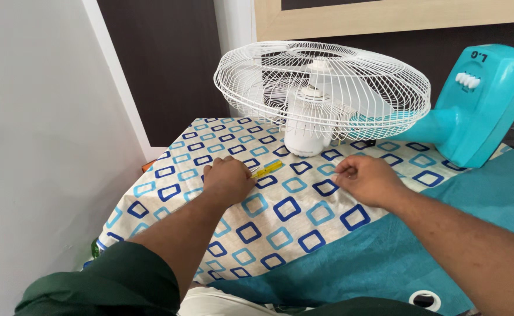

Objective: The person reassembles a disassembled electric fan on a table. They attach the fan blades to the motor hub, secure the front grille, and then fit the rear grille, completing the assembly.

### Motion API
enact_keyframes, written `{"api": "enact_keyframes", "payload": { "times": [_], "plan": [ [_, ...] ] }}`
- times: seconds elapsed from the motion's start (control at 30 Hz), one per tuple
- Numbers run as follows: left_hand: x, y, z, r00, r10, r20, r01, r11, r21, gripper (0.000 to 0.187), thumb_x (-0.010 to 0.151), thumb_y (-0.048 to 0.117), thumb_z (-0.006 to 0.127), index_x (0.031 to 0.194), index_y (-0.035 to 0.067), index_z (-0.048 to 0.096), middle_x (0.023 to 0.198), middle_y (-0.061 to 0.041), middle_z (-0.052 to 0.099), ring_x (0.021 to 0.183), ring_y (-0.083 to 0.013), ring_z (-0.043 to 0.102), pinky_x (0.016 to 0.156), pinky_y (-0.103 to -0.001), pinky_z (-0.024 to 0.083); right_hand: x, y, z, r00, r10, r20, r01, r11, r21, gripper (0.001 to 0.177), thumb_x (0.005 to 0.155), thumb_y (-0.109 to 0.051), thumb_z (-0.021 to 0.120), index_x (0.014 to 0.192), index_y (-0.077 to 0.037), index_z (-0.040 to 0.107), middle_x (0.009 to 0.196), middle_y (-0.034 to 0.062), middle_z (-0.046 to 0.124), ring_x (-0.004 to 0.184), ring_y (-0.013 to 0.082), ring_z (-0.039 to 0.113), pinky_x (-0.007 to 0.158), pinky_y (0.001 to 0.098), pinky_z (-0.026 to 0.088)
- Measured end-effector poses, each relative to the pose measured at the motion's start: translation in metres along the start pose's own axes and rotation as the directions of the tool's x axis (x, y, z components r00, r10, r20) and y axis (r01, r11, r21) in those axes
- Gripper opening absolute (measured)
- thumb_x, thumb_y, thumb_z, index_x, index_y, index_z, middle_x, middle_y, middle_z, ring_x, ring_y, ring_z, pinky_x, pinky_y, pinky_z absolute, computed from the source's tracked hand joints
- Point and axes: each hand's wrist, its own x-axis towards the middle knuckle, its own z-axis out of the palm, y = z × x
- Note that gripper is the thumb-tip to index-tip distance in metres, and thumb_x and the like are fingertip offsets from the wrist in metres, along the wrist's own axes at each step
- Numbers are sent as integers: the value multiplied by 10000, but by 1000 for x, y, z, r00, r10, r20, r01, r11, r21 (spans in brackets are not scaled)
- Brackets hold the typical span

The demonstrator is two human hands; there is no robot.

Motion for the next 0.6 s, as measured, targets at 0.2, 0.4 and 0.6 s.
{"api": "enact_keyframes", "payload": {
  "times": [0.2, 0.4, 0.6],
  "plan": [
    [-4, 13, 4, 989, 29, -144, -41, 996, -79, 207, 960, 328, 665, 1098, 271, 808, 1180, -5, 691, 1168, -216, 543, 1076, -458, 351, -20, -13, -8, 986, -159, -51, 153, 983, -104, 530, 815, -349, 782, 1284, -149, 638, 1205, 67, 688, 1020, 198, 706, 891, 375, 560],
    [-15, 70, 18, 918, 318, -238, -356, 924, -141, 170, 927, 334, 671, 1008, 285, 812, 1096, 14, 718, 1129, -217, 569, 1037, -476, 348, -42, -11, -20, 858, -479, -185, 451, 875, -174, 599, 876, -341, 715, 1381, -65, 547, 1240, 194, 644, 1107, 345, 631, 907, 451, 512],
    [-9, 130, 44, 870, 382, -313, -469, 837, -283, 470, 894, 405, 721, 1322, 223, 649, 1317, -43, 649, 1256, -262, 539, 1079, -506, 348, -63, 30, -30, 945, -255, -207, 225, 962, -157, 309, 942, -255, 607, 1215, -120, 658, 1076, 154, 742, 998, 348, 693, 847, 472, 539]
  ]
}}
